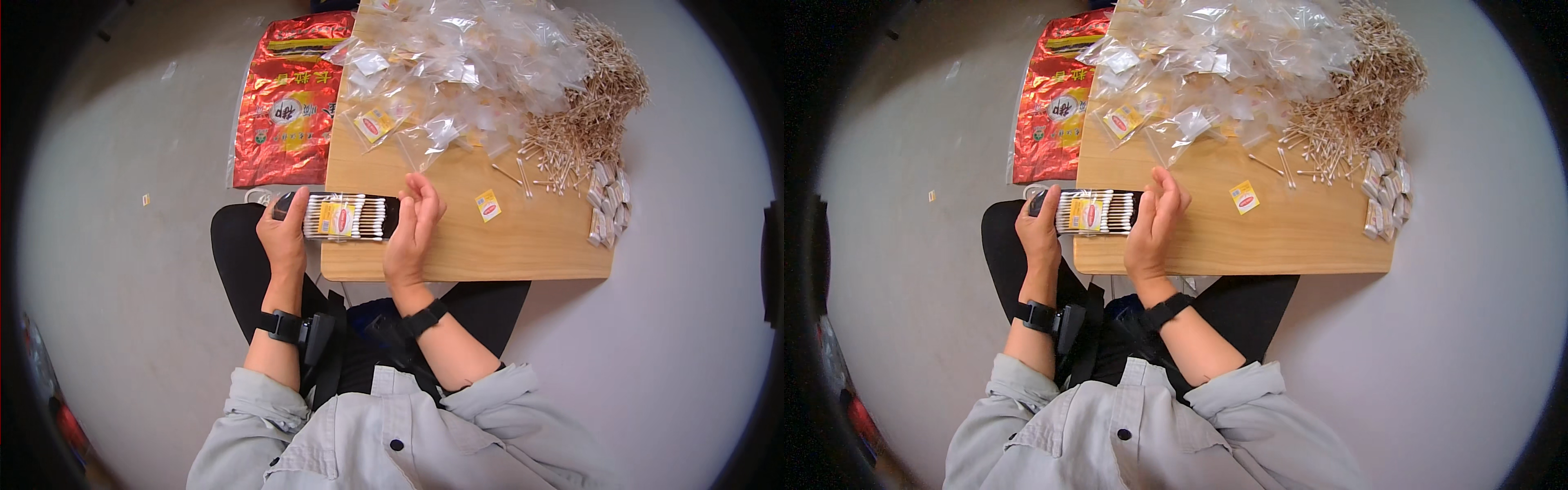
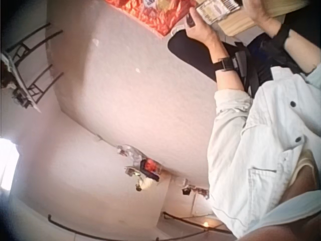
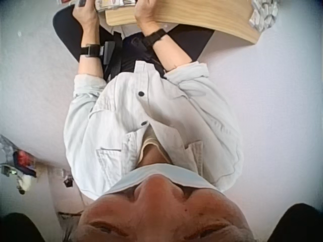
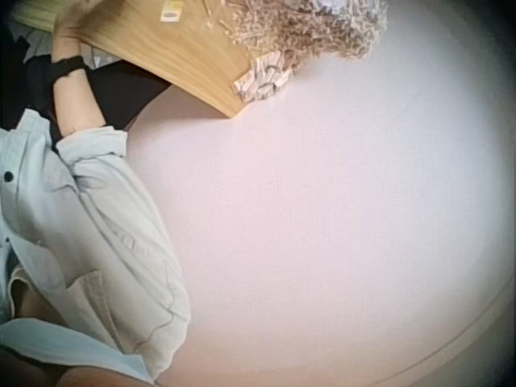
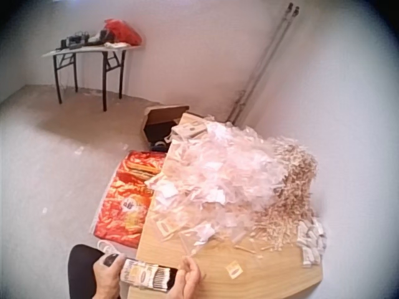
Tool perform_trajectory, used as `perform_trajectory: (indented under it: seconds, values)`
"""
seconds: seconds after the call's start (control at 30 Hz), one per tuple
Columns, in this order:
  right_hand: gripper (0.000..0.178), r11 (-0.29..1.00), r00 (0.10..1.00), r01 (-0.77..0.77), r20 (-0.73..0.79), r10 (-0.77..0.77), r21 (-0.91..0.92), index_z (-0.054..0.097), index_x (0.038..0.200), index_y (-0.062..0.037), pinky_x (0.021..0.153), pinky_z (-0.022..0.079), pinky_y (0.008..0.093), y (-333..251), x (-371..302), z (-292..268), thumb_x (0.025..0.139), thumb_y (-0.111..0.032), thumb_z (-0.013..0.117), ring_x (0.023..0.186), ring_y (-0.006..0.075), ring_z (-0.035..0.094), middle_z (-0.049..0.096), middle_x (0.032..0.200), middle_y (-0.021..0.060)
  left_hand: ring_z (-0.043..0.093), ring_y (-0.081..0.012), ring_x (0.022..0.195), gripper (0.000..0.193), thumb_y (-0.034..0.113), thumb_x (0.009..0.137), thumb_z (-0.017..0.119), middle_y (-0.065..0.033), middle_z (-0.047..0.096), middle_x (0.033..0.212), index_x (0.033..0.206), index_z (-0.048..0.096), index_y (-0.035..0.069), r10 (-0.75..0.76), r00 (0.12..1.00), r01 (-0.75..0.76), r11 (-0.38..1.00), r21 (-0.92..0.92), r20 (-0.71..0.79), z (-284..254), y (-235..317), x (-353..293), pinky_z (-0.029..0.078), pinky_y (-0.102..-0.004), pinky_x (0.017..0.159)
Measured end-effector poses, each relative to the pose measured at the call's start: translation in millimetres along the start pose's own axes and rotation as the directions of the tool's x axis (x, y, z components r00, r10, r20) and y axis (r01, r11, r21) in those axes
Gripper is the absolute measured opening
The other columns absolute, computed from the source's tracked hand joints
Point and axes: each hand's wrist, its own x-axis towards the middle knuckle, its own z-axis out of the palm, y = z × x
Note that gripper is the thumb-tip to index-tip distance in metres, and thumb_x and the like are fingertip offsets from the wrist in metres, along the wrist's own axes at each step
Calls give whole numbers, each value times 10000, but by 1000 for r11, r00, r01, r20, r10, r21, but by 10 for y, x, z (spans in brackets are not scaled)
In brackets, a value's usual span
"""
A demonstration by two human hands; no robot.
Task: Packaging cotton swabs into small plastic bags.
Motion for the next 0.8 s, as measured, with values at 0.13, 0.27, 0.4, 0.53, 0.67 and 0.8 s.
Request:
perform_trajectory:
  seconds: [0.13,0.27,0.4,0.53,0.67,0.8]
  values:
    - [388,990,997,-19,74,9,140,397,1347,50,1101,351,382,29,-118,156,1047,-193,359,1244,266,440,391,1329,180,491,-10,649,182,159,889,733,58,592,737,811,652,16,-3,1000,3,1000,-11,-10,31,3,-3,402,-197,577]
    - [401,983,999,29,18,-33,184,378,1365,49,1100,351,393,15,-173,288,1048,-195,357,1253,274,431,382,1341,189,542,-31,674,157,147,885,734,33,624,783,864,666,8,8,1000,-8,1000,-4,-8,-20,-55,0,440,-205,602]
    - [421,996,996,-18,92,11,84,346,1396,46,1103,344,406,-96,-221,345,1044,-183,356,1259,288,421,363,1358,198,583,-49,690,146,133,881,736,12,650,818,912,675,4,-9,1000,10,1000,27,-28,-37,-61,-7,475,-210,627]
    - [438,997,994,-8,106,0,72,338,1407,43,1097,343,406,-111,-241,399,1038,-191,369,1243,300,425,362,1358,202,492,-18,660,184,161,888,734,55,587,739,812,648,16,11,1000,-11,1000,11,-29,-22,-75,-8,410,-201,587]
    - [430,999,993,2,114,-6,34,353,1397,39,1134,302,388,-151,-242,409,1050,-215,348,1303,273,407,368,1376,172,496,-23,664,178,153,889,731,53,586,743,810,648,17,43,999,-41,998,52,-31,9,-54,-15,419,-207,593]
    - [439,998,991,40,125,-45,38,366,1381,48,1058,357,397,-82,-201,367,1016,-190,419,1220,321,437,410,1306,213,523,-30,703,157,140,894,721,42,608,779,835,660,8,35,999,-33,997,72,-25,23,-39,-1,449,-206,628]
